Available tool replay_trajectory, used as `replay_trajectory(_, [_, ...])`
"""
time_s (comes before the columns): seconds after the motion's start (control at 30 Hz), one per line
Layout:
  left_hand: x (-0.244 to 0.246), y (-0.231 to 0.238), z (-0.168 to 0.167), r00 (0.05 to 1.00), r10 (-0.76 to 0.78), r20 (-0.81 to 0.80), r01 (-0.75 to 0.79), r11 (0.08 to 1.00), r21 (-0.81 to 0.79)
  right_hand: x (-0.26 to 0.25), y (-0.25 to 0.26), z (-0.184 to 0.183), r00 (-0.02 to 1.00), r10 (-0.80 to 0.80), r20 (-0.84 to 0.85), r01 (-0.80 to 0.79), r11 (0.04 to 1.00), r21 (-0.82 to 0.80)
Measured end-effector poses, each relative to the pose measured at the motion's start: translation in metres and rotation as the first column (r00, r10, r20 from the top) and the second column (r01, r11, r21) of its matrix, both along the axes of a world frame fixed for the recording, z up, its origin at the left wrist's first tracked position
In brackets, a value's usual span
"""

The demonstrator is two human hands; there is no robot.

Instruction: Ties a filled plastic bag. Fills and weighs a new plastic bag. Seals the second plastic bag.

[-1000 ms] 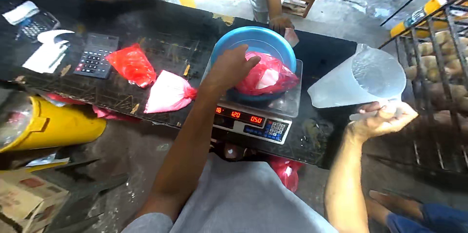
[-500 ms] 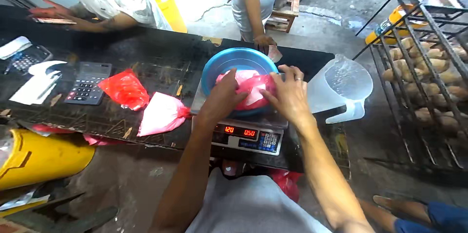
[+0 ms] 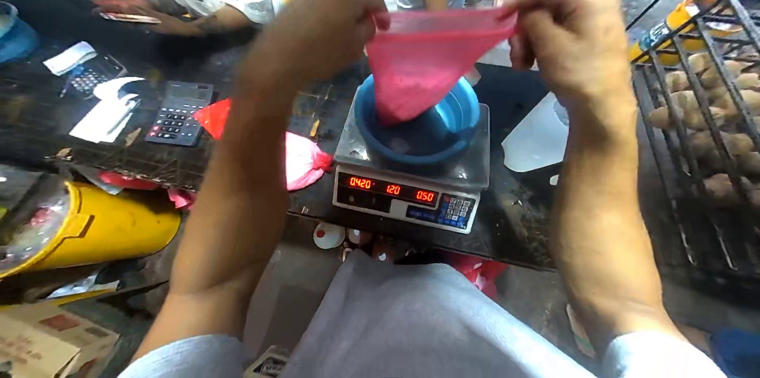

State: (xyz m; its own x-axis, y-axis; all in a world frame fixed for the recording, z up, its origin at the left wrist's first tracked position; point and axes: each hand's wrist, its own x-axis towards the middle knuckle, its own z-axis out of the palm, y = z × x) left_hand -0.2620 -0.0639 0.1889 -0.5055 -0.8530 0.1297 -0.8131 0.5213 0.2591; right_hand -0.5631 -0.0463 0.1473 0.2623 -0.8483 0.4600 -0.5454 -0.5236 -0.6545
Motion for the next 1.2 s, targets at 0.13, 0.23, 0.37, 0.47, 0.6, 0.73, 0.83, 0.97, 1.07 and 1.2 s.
replay_trajectory(0.13, [-0.001, 0.002, 0.034, 0.990, -0.083, -0.113, 0.084, 0.996, 0.004, 0.031, -0.005, -0.003, 0.928, 0.051, 0.369, -0.032, 0.998, -0.057])
replay_trajectory(0.23, [0.002, -0.006, 0.019, 0.977, -0.128, -0.174, 0.149, 0.982, 0.117, 0.043, -0.008, -0.024, 0.868, 0.066, 0.492, -0.044, 0.997, -0.056])
replay_trajectory(0.37, [0.025, -0.005, -0.043, 0.747, -0.020, -0.664, 0.163, 0.975, 0.154, 0.031, -0.005, -0.040, 0.806, 0.076, 0.587, -0.072, 0.997, -0.031])
replay_trajectory(0.47, [0.025, -0.014, -0.098, 0.622, 0.042, -0.781, 0.198, 0.958, 0.209, 0.021, -0.005, -0.041, 0.779, 0.030, 0.626, -0.040, 0.999, 0.003])
replay_trajectory(0.6, [-0.040, -0.026, -0.131, 0.834, -0.054, -0.549, 0.215, 0.948, 0.233, 0.037, -0.018, -0.033, 0.784, 0.083, 0.615, -0.096, 0.995, -0.012])
replay_trajectory(0.73, [-0.097, -0.029, -0.119, 0.652, -0.089, -0.753, 0.315, 0.935, 0.162, 0.056, -0.022, -0.034, 0.883, 0.041, 0.467, 0.002, 0.996, -0.090])
replay_trajectory(0.83, [-0.092, -0.036, -0.107, 0.553, -0.034, -0.832, 0.194, 0.977, 0.089, 0.031, -0.011, -0.072, 0.932, -0.091, 0.352, 0.112, 0.993, -0.041])
replay_trajectory(0.97, [-0.091, -0.027, -0.070, 0.823, -0.084, -0.562, 0.063, 0.996, -0.057, 0.075, 0.004, -0.118, 0.979, -0.135, 0.156, 0.121, 0.988, 0.097])
replay_trajectory(1.07, [-0.103, -0.004, -0.034, 0.953, -0.111, -0.282, 0.051, 0.976, -0.211, 0.132, 0.006, -0.106, 0.941, -0.249, 0.230, 0.263, 0.964, -0.031])
replay_trajectory(1.2, [-0.066, 0.013, 0.015, 0.963, -0.104, -0.248, 0.022, 0.950, -0.312, 0.177, -0.009, -0.079, 0.916, -0.240, 0.321, 0.347, 0.876, -0.334])
